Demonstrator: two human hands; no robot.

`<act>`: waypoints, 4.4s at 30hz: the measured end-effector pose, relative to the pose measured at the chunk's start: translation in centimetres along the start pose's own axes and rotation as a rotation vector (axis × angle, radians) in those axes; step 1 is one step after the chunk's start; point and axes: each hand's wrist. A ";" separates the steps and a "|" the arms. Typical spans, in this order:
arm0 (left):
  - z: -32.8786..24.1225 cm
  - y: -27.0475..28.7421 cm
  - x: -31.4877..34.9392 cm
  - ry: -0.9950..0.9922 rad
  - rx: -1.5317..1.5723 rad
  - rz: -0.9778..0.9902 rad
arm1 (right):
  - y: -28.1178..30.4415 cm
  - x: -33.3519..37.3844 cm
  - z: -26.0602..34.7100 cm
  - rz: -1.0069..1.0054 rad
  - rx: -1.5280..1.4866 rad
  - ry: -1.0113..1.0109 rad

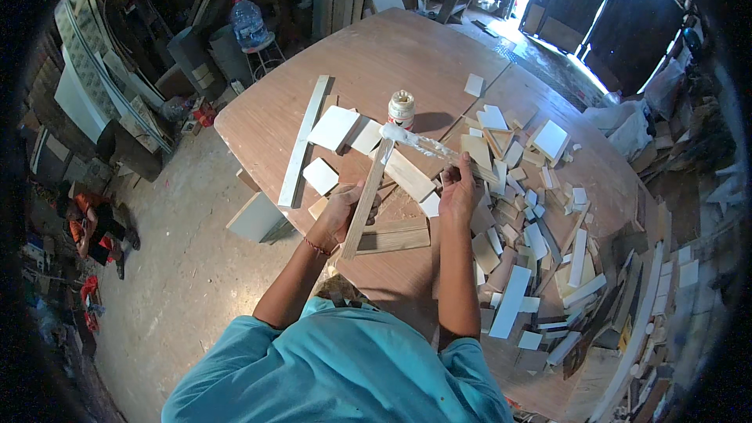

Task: Applying glue and carefully assembling small wooden pieces into a rectangular structure.

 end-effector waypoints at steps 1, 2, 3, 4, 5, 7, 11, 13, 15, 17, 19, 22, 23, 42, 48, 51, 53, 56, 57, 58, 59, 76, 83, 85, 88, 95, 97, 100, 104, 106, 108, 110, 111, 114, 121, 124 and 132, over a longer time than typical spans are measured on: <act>0.1 0.1 -0.1 -0.001 0.002 0.007 | 0.1 0.1 -0.1 0.013 0.001 0.000; 0.1 0.1 -0.2 -0.002 0.003 0.014 | 0.3 0.4 -0.1 0.026 0.003 0.001; 0.1 0.1 -0.1 -0.003 0.002 0.015 | 0.5 0.7 0.0 0.027 0.002 0.002; 0.1 0.0 -0.1 -0.003 -0.004 0.013 | 0.7 1.2 0.0 0.060 0.028 0.001; 0.1 0.0 -0.1 -0.002 -0.011 0.011 | 0.9 1.7 0.1 0.092 0.054 -0.001; 0.3 0.1 -0.3 0.017 0.018 0.013 | 0.5 3.4 0.3 0.078 0.067 0.005; 0.4 -0.2 -0.1 0.057 0.025 0.053 | 0.7 4.6 0.5 0.051 0.055 -0.018; 0.7 0.3 -0.5 0.073 0.052 0.106 | 1.1 3.9 0.6 0.118 0.031 -0.027; 1.1 0.3 -0.7 0.086 0.080 0.158 | 0.7 2.9 0.7 0.076 0.008 0.022; 0.9 -0.4 -0.1 0.093 0.074 0.155 | -0.1 2.3 1.0 0.024 0.029 0.064; 1.2 -0.3 -0.1 0.111 0.106 0.184 | -0.1 1.3 1.0 -0.010 0.026 0.098; 1.8 0.4 -0.4 0.162 0.160 0.254 | 0.1 1.0 1.4 0.010 -0.004 0.130; 1.9 0.6 -0.5 0.194 0.182 0.295 | 0.3 1.0 1.4 0.018 -0.026 0.124; 3.7 -0.1 -1.2 0.536 0.881 0.888 | 0.5 6.9 -0.9 0.273 -0.006 -0.032; 4.0 0.3 -1.6 0.534 0.707 0.942 | -0.2 4.8 -0.4 0.237 -0.018 0.111; 2.9 -0.7 -0.5 0.447 0.454 0.857 | -0.7 3.5 0.3 0.177 -0.014 0.160; 2.9 -1.3 0.3 0.432 0.410 0.792 | -0.7 3.1 0.9 0.126 0.021 0.160; 2.8 -1.5 0.3 0.414 0.377 0.693 | -0.2 2.9 1.5 0.089 0.025 0.219; 2.8 -1.5 0.2 0.413 0.386 0.661 | 0.0 3.1 1.7 0.087 0.026 0.220; 3.0 -1.2 -0.1 0.416 0.386 0.660 | 0.0 3.3 2.0 0.131 0.010 0.217; 3.3 -0.8 -0.7 0.412 0.411 0.682 | -0.1 3.7 2.3 0.174 -0.006 0.212; 3.7 -0.8 -1.1 0.497 0.540 0.830 | -1.0 5.5 1.4 0.295 0.087 0.179; 3.6 -1.2 0.0 0.350 0.444 0.570 | -2.0 5.9 0.9 0.298 -0.117 0.156; 4.0 -1.3 -0.1 0.334 0.390 0.532 | -2.1 5.8 0.6 0.309 -0.131 0.164; 4.0 -2.0 0.3 0.279 0.201 0.305 | -2.3 6.0 0.5 0.326 -0.144 0.160; 4.6 -2.4 0.6 0.136 -0.046 0.119 | -2.4 6.1 0.5 0.371 -0.140 0.192; 4.8 -2.6 0.6 0.027 -0.093 0.034 | -2.6 6.4 0.4 0.393 -0.094 0.224; 5.0 -2.4 0.3 0.003 -0.182 -0.010 | -2.6 7.0 0.3 0.409 -0.019 0.308; 4.5 -2.7 0.6 -0.067 -0.341 -0.026 | -1.5 7.3 -0.1 0.564 0.320 0.373; 4.7 -2.9 0.5 -0.146 -0.233 -0.011 | -2.6 8.5 1.1 0.649 0.605 0.497; 5.2 -2.1 0.1 -0.171 -0.270 -0.028 | -2.7 8.8 1.2 0.726 0.612 0.515; 5.7 -1.3 -0.5 -0.192 -0.310 -0.044 | -2.7 9.6 1.5 0.825 0.651 0.528; 5.9 -1.0 -0.9 -0.188 -0.257 0.002 | -2.9 10.1 1.6 0.822 0.649 0.529; 5.8 -1.3 -0.8 -0.217 -0.185 0.089 | -3.5 11.6 2.2 0.851 0.625 0.507; 3.6 -1.4 0.5 0.253 0.030 0.149 | -1.5 11.1 1.6 0.511 -0.077 0.228; 3.8 -1.4 0.4 0.426 0.646 0.573 | -1.5 7.9 1.4 0.513 -0.169 0.193; 4.4 -1.4 0.0 0.469 0.734 0.758 | -1.7 6.1 0.5 0.483 -0.306 0.165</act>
Point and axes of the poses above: each hand's wrist, its own x-axis away from the middle knuckle, its own y-axis out of the back of the hand, z = x × y, and after that the axes turned 3 degrees about y, right-handed
